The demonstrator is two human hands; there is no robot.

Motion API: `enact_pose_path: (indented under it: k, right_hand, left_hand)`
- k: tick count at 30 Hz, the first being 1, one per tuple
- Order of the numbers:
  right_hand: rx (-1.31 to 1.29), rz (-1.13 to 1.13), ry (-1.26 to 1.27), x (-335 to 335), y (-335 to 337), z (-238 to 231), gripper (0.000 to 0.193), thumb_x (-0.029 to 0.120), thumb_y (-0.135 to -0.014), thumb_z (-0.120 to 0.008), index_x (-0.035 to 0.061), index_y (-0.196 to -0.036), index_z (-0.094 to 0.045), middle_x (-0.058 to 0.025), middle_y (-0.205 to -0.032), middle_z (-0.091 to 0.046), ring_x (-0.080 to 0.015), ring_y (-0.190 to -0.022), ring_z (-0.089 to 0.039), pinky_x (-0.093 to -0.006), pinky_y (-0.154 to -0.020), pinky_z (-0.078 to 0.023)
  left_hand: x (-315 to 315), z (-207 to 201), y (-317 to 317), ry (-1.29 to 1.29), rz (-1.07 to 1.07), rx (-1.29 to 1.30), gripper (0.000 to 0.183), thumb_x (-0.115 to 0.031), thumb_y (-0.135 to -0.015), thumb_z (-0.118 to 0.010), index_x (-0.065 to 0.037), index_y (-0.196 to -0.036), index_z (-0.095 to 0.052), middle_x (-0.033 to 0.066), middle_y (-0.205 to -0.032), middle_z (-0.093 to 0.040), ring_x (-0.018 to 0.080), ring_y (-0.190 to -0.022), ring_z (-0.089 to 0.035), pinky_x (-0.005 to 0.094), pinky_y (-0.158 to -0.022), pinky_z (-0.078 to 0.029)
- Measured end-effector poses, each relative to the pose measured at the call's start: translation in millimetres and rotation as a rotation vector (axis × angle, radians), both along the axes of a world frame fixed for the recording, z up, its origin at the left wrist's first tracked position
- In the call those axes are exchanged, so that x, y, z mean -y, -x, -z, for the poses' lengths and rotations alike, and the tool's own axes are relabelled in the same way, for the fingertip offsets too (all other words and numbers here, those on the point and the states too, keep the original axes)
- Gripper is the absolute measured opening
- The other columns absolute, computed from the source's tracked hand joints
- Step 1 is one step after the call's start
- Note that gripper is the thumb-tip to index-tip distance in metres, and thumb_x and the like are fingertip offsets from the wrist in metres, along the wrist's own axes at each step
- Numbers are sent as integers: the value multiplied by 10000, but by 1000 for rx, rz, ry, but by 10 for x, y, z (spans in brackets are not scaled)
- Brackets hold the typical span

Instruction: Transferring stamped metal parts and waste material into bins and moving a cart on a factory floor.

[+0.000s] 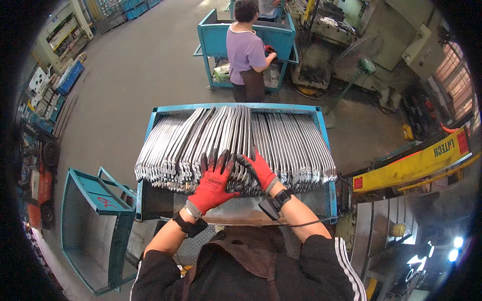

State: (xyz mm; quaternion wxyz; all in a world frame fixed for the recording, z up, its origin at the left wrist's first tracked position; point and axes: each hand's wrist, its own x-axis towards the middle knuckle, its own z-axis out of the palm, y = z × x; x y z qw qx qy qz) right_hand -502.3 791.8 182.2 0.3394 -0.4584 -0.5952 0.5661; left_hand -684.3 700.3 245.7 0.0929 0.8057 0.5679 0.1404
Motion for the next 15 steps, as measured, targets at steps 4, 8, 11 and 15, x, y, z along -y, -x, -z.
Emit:
enact_pose_path:
  k: [4,8,11,15]
  right_hand:
    - [80,-3,-256,72,-327,416,796,449,-875,-614,-85,-1385,-317,-211,-1169,-582,-241,-1059,-579,-329,-890,-455]
    - [333,251,92,110,-499,526,646,375,-943,-517,-67,-1379,-339,-276,-1333,-470,-356,-1204,-505,-381,-962,-424]
    - [443,243,-94,303,-373,467,577,340,-958,-484,-65,-1354,-371,-282,-1315,-480,-379,-1225,-465,-399,-1007,-382]
    - [772,85,-588,373,-295,794,379,261,-970,-402,10,-1223,-531,-282,-1195,-544,-437,-1164,-475,-448,-1018,-372]
  left_hand:
    - [27,-135,180,-115,-183,117,931,-456,-717,-709,-45,-1442,-296,192,-1515,-213,412,-1415,-106,568,-1133,-14]
    - [-14,-223,629,-327,-440,155,854,-361,-777,-676,-47,-1459,-268,168,-1511,-255,386,-1411,-152,514,-1143,-79]
    - [9,23,1128,-290,-638,116,873,-384,-774,-666,-7,-1448,-260,206,-1510,-230,388,-1416,-121,498,-1151,-42]
    - [-26,438,1206,-143,-698,437,776,-455,-831,-610,15,-1394,-356,268,-1321,-437,413,-1204,-447,437,-1004,-379]
